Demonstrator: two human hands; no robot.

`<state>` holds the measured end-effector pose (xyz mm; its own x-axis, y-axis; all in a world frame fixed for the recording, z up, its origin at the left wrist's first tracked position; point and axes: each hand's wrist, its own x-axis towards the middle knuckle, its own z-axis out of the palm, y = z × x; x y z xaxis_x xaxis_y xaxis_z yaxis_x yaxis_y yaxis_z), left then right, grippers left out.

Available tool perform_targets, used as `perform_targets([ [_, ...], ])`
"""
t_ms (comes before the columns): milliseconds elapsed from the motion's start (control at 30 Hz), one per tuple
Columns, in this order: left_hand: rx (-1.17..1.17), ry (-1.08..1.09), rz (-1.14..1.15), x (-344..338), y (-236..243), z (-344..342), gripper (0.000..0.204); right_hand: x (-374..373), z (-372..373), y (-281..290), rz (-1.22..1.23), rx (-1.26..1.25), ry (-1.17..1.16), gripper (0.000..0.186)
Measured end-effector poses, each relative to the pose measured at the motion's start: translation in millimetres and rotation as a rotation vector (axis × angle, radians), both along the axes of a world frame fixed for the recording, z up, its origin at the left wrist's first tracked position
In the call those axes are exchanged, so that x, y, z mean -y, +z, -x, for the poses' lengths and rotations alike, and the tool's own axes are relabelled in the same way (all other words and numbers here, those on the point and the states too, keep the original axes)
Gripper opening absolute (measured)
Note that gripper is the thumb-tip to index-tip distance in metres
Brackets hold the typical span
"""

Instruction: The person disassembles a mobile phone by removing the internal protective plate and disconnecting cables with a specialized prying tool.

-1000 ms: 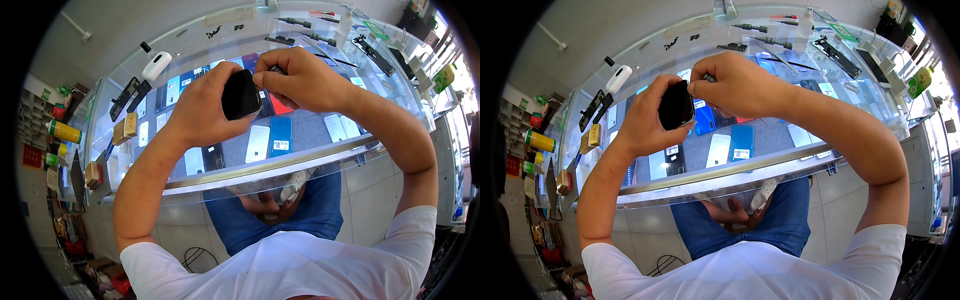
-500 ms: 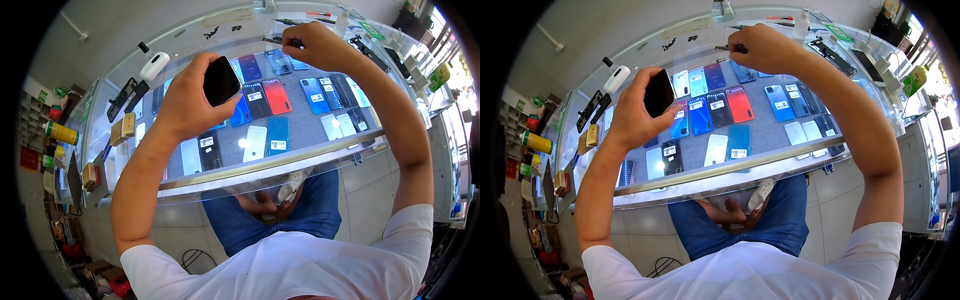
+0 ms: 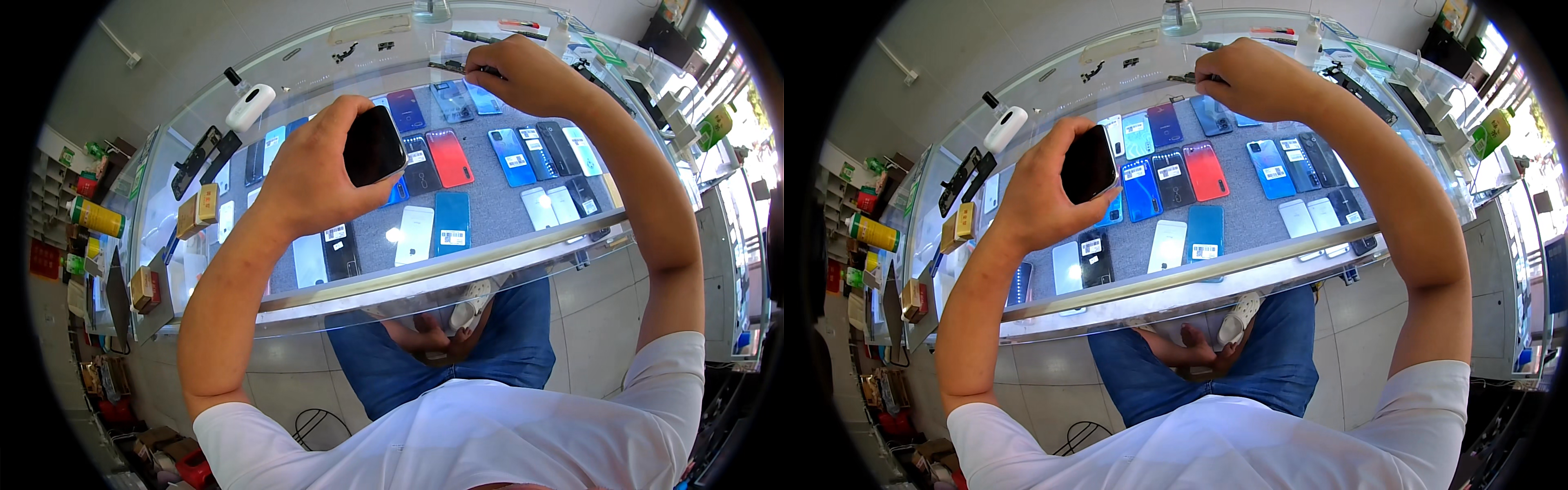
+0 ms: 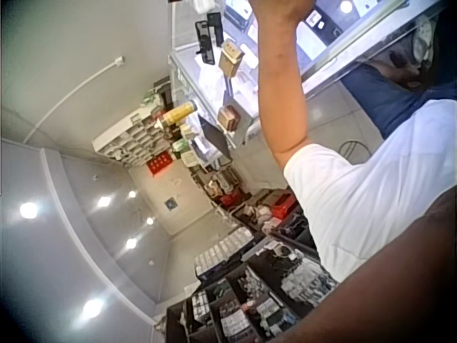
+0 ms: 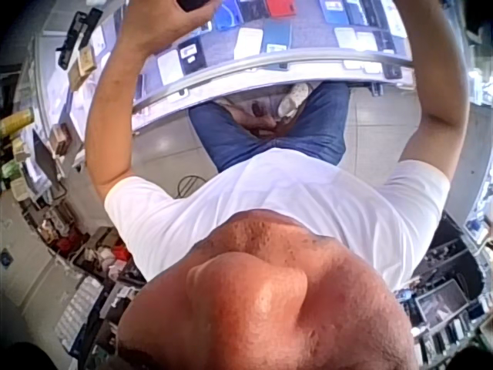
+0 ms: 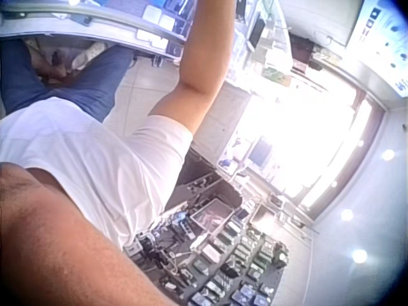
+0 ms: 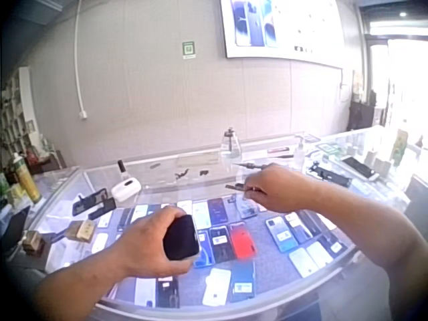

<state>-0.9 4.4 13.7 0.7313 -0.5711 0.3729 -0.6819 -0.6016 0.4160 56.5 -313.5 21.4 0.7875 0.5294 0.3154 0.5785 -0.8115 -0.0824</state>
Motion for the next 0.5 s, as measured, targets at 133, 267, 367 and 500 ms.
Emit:
perform_targets([
  [133, -0.015, 0.003, -0.007, -1, 0, 1, 0.065, 2, 6, 12, -0.019, 0.014, -0.051, 0.017],
  [267, 0.008, 0.005, -0.036, 1, 0, 0, 0.066, 1, 3, 5, -0.001, 0.074, -0.027, 0.018],
  [367, 0.001, 0.000, -0.035, 3, -2, 1, 0.066, -9, 5, -4, 0.190, 0.130, 0.053, 0.017],
  [500, -0.020, -0.003, -0.039, 3, 1, 3, 0.066, -26, 6, -5, 0.390, 0.075, -0.030, 0.011],
])
